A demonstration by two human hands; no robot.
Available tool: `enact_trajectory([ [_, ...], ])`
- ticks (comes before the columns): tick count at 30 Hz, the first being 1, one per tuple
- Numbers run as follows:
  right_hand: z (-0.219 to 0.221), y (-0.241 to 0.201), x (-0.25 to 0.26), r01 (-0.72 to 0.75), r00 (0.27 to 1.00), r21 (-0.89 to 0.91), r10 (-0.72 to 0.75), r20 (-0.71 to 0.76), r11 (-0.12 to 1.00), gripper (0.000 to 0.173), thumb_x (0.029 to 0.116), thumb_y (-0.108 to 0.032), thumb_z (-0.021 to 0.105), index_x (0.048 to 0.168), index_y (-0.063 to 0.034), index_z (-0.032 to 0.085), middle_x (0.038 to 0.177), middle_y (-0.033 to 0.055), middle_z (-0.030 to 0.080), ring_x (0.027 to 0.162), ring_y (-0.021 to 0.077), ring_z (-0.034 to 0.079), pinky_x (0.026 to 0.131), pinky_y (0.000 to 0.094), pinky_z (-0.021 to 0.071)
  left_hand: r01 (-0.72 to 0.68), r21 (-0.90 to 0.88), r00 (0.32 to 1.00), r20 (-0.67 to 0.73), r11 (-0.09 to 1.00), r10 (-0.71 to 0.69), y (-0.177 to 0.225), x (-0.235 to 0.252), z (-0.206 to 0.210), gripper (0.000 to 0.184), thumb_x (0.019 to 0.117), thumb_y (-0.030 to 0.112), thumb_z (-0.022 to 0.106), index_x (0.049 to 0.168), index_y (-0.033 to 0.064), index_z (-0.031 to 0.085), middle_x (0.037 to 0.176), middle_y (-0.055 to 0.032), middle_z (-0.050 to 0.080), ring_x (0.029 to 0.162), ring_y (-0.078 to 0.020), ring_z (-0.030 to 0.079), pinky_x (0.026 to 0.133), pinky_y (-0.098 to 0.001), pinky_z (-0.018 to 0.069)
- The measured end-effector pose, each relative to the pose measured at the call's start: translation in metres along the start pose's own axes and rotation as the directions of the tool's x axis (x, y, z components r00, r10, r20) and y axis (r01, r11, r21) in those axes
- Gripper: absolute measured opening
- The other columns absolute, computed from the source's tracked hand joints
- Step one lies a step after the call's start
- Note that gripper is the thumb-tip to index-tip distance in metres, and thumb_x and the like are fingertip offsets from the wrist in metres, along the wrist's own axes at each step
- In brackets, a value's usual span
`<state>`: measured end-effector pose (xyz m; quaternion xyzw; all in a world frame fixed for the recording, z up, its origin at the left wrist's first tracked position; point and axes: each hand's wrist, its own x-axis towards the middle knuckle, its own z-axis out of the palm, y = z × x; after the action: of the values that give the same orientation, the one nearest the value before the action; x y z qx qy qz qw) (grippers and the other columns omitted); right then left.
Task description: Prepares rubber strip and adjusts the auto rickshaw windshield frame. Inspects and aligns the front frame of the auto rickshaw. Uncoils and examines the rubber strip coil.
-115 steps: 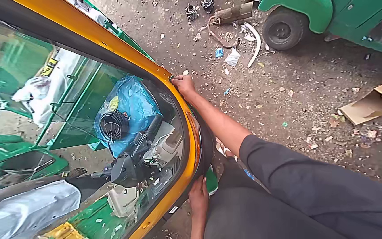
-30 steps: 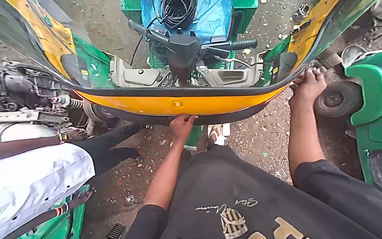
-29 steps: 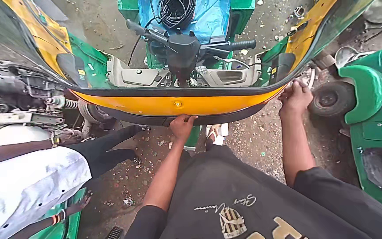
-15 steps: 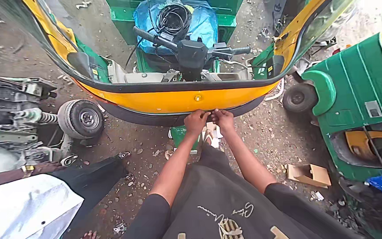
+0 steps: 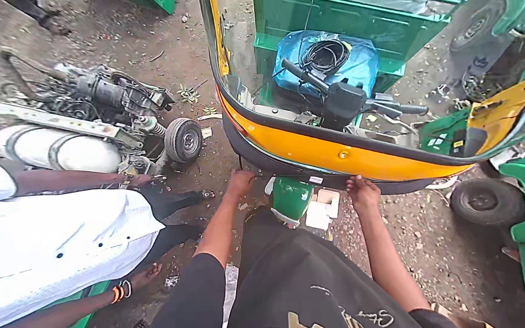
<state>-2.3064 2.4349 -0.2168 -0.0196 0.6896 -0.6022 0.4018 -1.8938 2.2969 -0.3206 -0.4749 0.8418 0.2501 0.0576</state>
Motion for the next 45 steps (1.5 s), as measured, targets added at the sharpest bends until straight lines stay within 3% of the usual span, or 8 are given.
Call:
enact_trajectory([
  [9,0.002,0.001,-0.007,-0.004,0.998,-0.045,0.001,-0.063,0.999,0.019,0.1073,-0.015,0.054,0.100,-0.0002,0.064,0.078,0.0071,0.071,0.061,0.0151,0.068,0.056,0.0301,0.0595,0.305,0.141,0.952,-0.028,0.942,-0.304,-0.126,0.040,-0.063,0.026,0.0985,0.037,0.062,0.105,0.0173,0.076,0.125,-0.0068,0.070,0.134,-0.0417,0.049,0.104,-0.0684,0.0388],
  [14,0.010,0.008,-0.006,0.043,0.995,-0.042,-0.046,-0.083,0.998,0.020,0.1089,-0.015,0.049,0.099,-0.0049,0.063,0.078,0.0034,0.072,0.061,0.0134,0.069,0.058,0.0299,0.0610,0.117,0.104,0.971,-0.219,0.988,-0.092,-0.205,0.064,-0.117,0.021,0.1022,0.022,0.057,0.105,0.0076,0.072,0.124,-0.0114,0.069,0.115,-0.0383,0.063,0.093,-0.0586,0.0531],
  [20,0.016,0.002,-0.007,-0.020,0.989,-0.095,0.006,-0.150,0.995,0.020,0.1093,-0.016,0.047,0.099,-0.0070,0.063,0.080,0.0026,0.073,0.064,0.0141,0.070,0.060,0.0309,0.0619,-0.057,-0.245,0.669,-0.729,0.968,-0.146,-0.211,0.124,-0.193,0.037,0.1093,0.027,0.048,0.107,-0.0021,0.070,0.127,-0.0201,0.064,0.125,-0.0315,0.060,0.110,-0.0448,0.0466],
  [25,0.036,0.002,-0.016,-0.015,0.958,-0.036,0.004,-0.288,0.999,0.018,0.1091,-0.017,0.049,0.106,-0.0045,0.062,0.083,0.0043,0.070,0.069,0.0151,0.068,0.066,0.0335,0.0608,-0.214,-0.188,0.836,-0.543,0.959,0.081,-0.228,0.154,-0.236,0.040,0.1087,0.031,0.050,0.109,-0.0037,0.070,0.121,-0.0234,0.067,0.116,-0.0379,0.064,0.103,-0.0542,0.0481],
  [29,0.047,0.010,-0.014,0.012,0.918,0.026,0.000,-0.397,1.000,0.022,0.1075,-0.024,0.055,0.114,-0.0049,0.064,0.090,0.0056,0.072,0.076,0.0162,0.071,0.071,0.0353,0.0623,-0.323,-0.087,0.877,-0.403,0.942,0.263,-0.236,0.180,-0.264,0.048,0.1048,0.038,0.055,0.098,-0.0065,0.071,0.099,-0.0286,0.068,0.097,-0.0434,0.066,0.091,-0.0589,0.0487],
  [34,0.051,0.031,-0.003,0.171,0.853,0.115,-0.089,-0.513,0.979,0.025,0.1064,-0.020,0.058,0.110,0.0028,0.066,0.086,0.0110,0.072,0.069,0.0191,0.071,0.066,0.0369,0.0636,-0.311,-0.005,0.945,-0.106,0.950,0.309,-0.236,0.209,-0.282,0.040,0.0938,0.035,0.066,0.093,-0.0038,0.072,0.103,-0.0288,0.068,0.101,-0.0469,0.065,0.093,-0.0691,0.0443],
  [41,0.064,0.034,-0.001,0.213,0.819,0.111,-0.115,-0.561,0.971,0.021,0.1051,-0.020,0.060,0.107,-0.0003,0.065,0.083,0.0072,0.071,0.067,0.0180,0.072,0.066,0.0375,0.0645,-0.169,-0.366,0.960,0.150,0.915,0.237,-0.263,0.209,-0.302,0.033,0.0757,0.016,0.084,0.103,0.0018,0.072,0.100,-0.0080,0.072,0.087,-0.0119,0.068,0.085,-0.0367,0.0578],
  [45,0.068,0.032,-0.007,0.215,0.798,0.085,-0.125,-0.590,0.973,0.017,0.1038,-0.020,0.062,0.107,-0.0036,0.063,0.081,0.0035,0.071,0.068,0.0169,0.072,0.068,0.0378,0.0652,-0.253,-0.493,0.944,0.065,0.832,0.325,-0.268,0.215,-0.314,0.022,0.0798,0.011,0.082,0.098,0.0025,0.074,0.107,-0.0057,0.069,0.097,-0.0114,0.065,0.091,-0.0354,0.0556],
])
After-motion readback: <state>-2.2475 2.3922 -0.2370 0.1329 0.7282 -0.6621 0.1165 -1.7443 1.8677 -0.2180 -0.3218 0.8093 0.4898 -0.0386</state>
